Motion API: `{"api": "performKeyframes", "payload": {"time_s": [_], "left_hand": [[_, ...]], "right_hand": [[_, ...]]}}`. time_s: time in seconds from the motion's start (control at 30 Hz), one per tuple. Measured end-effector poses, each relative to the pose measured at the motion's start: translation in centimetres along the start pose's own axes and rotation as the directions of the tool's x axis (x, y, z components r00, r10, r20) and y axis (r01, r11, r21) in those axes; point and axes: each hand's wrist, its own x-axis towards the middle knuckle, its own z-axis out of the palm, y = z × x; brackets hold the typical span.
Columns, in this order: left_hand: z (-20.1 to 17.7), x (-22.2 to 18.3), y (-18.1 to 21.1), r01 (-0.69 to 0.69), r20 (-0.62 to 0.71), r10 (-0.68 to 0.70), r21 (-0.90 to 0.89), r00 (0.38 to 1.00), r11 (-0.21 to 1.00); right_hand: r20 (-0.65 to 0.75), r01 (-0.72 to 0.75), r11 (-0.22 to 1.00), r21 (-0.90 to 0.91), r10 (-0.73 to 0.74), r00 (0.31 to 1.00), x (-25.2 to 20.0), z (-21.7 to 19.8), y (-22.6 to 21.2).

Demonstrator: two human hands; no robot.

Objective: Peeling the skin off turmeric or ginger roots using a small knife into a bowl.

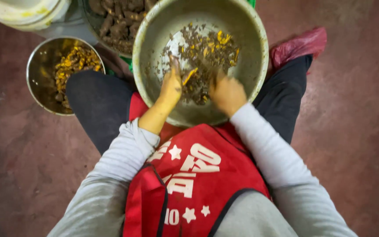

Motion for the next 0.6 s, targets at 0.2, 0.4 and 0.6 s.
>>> {"api": "performKeyframes", "payload": {"time_s": [0.2,0.4,0.6], "left_hand": [[-4.7,0.0,7.9,0.335,-0.019,-0.512,-0.735,0.859,0.59],[-5.6,0.5,8.7,0.433,0.154,-0.411,-0.158,0.899,0.888],[-6.7,0.0,10.4,0.369,0.175,-0.354,-0.062,0.919,0.927]], "right_hand": [[0.181,-0.033,0.998,0.054,0.022,0.983,-2.4,-0.6,-3.6],[0.129,-0.031,0.998,0.051,0.024,0.991,-2.5,-3.6,-2.7],[0.142,0.011,0.999,0.053,-0.019,0.99,-0.6,0.6,-2.2]]}}
